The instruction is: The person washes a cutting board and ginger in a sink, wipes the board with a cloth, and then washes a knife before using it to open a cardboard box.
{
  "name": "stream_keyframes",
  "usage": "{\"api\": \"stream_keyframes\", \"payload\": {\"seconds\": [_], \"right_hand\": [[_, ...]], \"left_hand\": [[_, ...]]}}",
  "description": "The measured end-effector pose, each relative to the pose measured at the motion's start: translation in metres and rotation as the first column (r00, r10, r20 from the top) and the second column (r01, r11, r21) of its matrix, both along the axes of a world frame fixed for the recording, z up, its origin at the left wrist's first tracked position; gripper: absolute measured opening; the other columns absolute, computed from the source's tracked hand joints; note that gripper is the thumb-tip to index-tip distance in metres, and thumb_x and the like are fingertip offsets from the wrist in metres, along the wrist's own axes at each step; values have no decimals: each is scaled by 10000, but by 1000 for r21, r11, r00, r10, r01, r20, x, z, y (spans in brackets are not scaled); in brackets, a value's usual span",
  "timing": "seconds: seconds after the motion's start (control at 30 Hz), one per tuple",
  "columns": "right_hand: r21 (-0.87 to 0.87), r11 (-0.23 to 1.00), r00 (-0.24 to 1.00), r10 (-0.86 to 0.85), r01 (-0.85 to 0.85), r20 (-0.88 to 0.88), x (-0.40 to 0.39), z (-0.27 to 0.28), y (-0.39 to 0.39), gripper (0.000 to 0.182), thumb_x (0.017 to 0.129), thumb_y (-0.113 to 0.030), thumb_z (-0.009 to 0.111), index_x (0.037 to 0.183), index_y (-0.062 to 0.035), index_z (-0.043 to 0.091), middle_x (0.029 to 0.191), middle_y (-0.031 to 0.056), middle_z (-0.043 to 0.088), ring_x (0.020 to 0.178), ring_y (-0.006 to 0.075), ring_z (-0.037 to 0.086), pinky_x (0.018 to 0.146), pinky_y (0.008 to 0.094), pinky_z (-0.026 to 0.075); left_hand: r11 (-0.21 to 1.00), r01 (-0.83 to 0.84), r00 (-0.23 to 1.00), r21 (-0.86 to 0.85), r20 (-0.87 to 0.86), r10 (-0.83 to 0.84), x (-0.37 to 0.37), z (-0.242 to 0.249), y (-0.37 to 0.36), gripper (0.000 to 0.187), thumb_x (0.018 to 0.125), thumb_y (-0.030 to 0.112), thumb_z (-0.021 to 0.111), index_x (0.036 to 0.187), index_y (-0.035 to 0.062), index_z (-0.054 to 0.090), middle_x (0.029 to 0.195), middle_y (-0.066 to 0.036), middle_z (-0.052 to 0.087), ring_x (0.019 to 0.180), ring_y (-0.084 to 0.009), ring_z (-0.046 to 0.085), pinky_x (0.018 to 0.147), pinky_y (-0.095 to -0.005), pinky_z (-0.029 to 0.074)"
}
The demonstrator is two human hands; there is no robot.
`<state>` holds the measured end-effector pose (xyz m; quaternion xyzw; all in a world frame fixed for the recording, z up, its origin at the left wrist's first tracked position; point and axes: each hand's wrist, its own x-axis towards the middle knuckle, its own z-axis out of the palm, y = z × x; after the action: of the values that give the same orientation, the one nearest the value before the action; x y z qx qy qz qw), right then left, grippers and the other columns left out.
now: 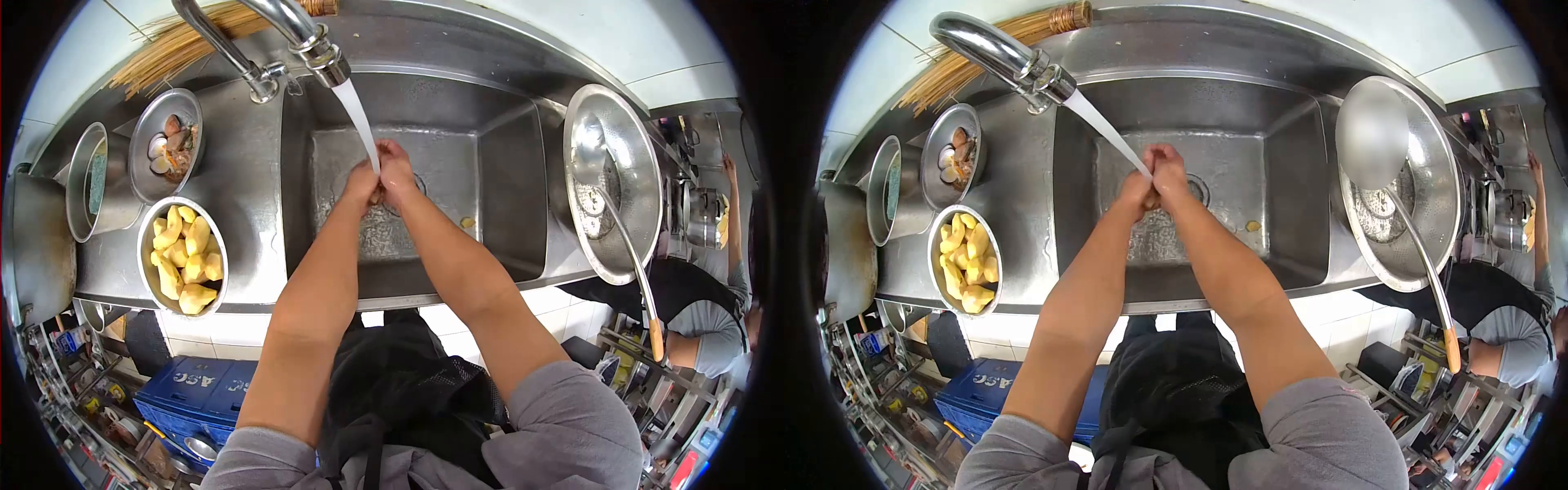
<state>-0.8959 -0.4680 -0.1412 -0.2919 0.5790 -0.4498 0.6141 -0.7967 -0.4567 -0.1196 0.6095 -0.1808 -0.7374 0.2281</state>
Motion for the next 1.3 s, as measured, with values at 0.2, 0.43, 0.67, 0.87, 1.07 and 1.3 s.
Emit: {"api": "stream_keyframes", "payload": {"seconds": [0.2,0.43,0.67,0.87,1.07,1.3], "right_hand": [[-12,999,868,36,-34,495,-36,73,-5,493,1017,-464,436,1377,-133,502,1353,144,543,1240,261,500,981,378,421],[716,520,-218,717,-466,-663,-173,19,45,556,826,-206,702,1331,-74,512,1373,219,512,1248,370,514,1029,448,450],[813,420,-226,815,-404,-533,-173,6,84,540,802,-159,696,1289,-26,507,1269,224,551,1163,372,571,965,461,483],[845,313,-323,821,-434,-470,-160,-15,72,486,778,-134,711,1225,-7,567,1129,229,653,1088,366,623,900,432,513],[779,-19,-488,788,-627,-374,-184,-52,127,353,779,-137,689,1110,-18,667,976,216,695,916,369,668,796,449,524],[272,638,218,580,-721,-785,-84,-25,38,243,923,-196,500,899,19,609,734,180,630,582,279,611,525,433,476]], "left_hand": [[862,-88,996,-500,-14,93,-27,50,2,481,914,506,629,1023,40,581,831,-50,590,714,-146,566,537,-316,457],[936,-208,960,-285,-244,139,-6,45,-15,259,909,348,648,884,119,529,769,-27,538,641,-149,522,489,-306,406],[971,-185,959,-151,-245,144,0,56,-7,365,875,378,719,984,72,553,795,-47,541,606,-165,534,465,-308,425],[984,-121,969,-133,-231,88,9,34,-4,379,852,282,757,1092,71,554,828,-51,539,624,-163,548,470,-295,430],[951,59,994,-304,-68,-84,4,57,2,267,859,211,723,1009,69,554,843,-57,574,663,-155,565,468,-308,463],[857,-357,934,-372,-168,317,12,49,-15,248,831,174,697,994,92,529,793,-29,570,586,-137,541,435,-294,439]]}}
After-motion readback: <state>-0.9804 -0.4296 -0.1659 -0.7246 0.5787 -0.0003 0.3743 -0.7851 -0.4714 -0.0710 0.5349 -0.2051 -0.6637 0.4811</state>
